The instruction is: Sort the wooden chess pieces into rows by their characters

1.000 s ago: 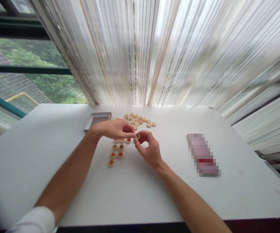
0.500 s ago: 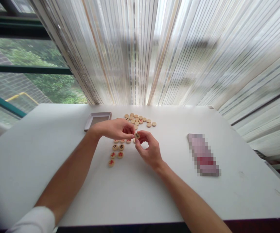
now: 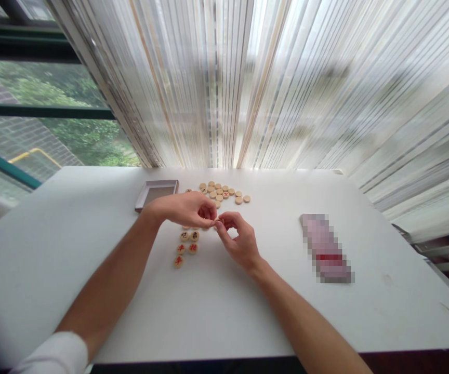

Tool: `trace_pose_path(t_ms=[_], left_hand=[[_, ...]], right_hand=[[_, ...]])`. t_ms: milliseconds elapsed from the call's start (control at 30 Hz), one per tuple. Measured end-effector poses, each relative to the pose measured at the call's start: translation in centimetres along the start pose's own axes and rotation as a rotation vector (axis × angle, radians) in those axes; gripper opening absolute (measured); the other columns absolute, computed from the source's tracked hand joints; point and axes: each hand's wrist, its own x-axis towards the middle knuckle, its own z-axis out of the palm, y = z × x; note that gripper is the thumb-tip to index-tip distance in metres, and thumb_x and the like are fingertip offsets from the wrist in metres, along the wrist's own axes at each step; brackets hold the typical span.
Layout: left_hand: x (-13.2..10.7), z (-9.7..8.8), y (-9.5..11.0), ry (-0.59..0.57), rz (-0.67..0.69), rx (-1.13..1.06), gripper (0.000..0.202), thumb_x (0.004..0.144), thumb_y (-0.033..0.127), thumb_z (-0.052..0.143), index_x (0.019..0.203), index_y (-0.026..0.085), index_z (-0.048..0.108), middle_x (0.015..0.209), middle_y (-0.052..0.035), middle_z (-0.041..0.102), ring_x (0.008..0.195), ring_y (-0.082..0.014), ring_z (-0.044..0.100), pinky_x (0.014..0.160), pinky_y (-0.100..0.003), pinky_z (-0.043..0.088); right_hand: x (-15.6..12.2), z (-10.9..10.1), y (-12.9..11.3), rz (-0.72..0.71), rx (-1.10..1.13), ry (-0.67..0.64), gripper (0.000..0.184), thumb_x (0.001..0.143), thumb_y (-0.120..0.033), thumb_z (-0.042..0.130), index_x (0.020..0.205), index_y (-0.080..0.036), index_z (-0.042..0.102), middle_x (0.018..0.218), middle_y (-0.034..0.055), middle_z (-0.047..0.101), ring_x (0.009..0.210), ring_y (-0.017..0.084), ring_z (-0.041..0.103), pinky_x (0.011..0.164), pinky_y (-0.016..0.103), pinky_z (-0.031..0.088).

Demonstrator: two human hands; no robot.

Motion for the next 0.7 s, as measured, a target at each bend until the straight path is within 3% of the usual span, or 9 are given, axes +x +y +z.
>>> trace_pose_path(t_ms=[500,700], left_hand=[[0.13,0.05,-0.20,-0.042,0.013,0.011,0.017,0.077,0.031,0.060,0.086,0.019,0.065,0.082,-0.0028,0.074,0.070,-0.0150,0.065,0.056,-0.021,0.044],[0.04,-0.20,-0.31,-0.050,0.012,0.028,0.017,0.077,0.031,0.059,0.088,0.019,0.065,0.084,-0.0021,0.074,0.073,-0.0146,0.066,0.057,-0.021,0.043]], right_hand=[[-0.20,0.04,0.37,0.032,0.017,-0.003,0.013,0.099,-0.032,0.052,0.105,-0.023,0.059,0.087,0.0033,0.068,0.073,0.017,0.071,0.067,0.031,0.059],[-0.18,0.00,0.04,-0.020,0.021,-0.060,0.014,0.097,-0.025,0.055,0.111,-0.023,0.056,0.093,0.0043,0.067,0.078,0.017,0.069,0.075,0.034,0.059]])
